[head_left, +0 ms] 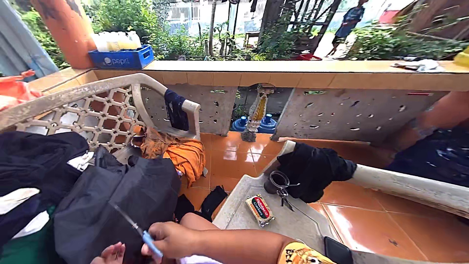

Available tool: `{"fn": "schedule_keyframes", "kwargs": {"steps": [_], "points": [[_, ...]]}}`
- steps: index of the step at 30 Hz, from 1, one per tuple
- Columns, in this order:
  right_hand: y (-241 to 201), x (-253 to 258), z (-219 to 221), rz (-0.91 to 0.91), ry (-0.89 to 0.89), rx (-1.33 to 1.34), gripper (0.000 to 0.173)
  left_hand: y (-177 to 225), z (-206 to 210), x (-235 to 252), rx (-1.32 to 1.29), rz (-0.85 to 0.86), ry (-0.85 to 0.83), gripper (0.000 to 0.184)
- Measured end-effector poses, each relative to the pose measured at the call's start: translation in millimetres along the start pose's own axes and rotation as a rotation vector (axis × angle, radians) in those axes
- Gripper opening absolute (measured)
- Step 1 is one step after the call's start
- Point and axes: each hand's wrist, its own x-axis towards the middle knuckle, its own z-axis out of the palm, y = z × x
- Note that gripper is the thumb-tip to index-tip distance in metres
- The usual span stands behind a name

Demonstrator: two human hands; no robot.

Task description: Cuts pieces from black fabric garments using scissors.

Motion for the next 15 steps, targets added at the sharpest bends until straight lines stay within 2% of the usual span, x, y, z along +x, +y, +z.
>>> {"fn": "schedule_keyframes", "kwargs": {"steps": [3, 6, 8, 10, 11, 12, 15], "points": [[32, 12, 0, 0.18, 0.107, 0.088, 0.034, 6, -14, -5, 0.253, -0.011, 0.021, 0.019], [50, 24, 8, 0.323, 0.172, 0.216, 0.058, 32, 0, 1, 0.491, -0.022, -0.176, 0.016], [55, 34, 17, 0.342, 0.234, 0.252, 0.069, 38, 7, 11, 0.562, -0.002, -0.413, 0.018], [62, 46, 29, 0.334, 0.295, 0.285, 0.079, 11, -10, 20, 0.554, 0.26, -0.666, 0.024], [68, 53, 35, 0.32, 0.326, 0.314, 0.082, 0, -11, 22, 0.573, 0.37, -0.721, 0.027], [72, 60, 41, 0.302, 0.354, 0.352, 0.086, -6, -10, 22, 0.583, 0.403, -0.753, 0.028], [67, 72, 50, 0.271, 0.41, 0.448, 0.088, 6, 17, 17, 0.599, 0.309, -0.787, 0.03]]}}
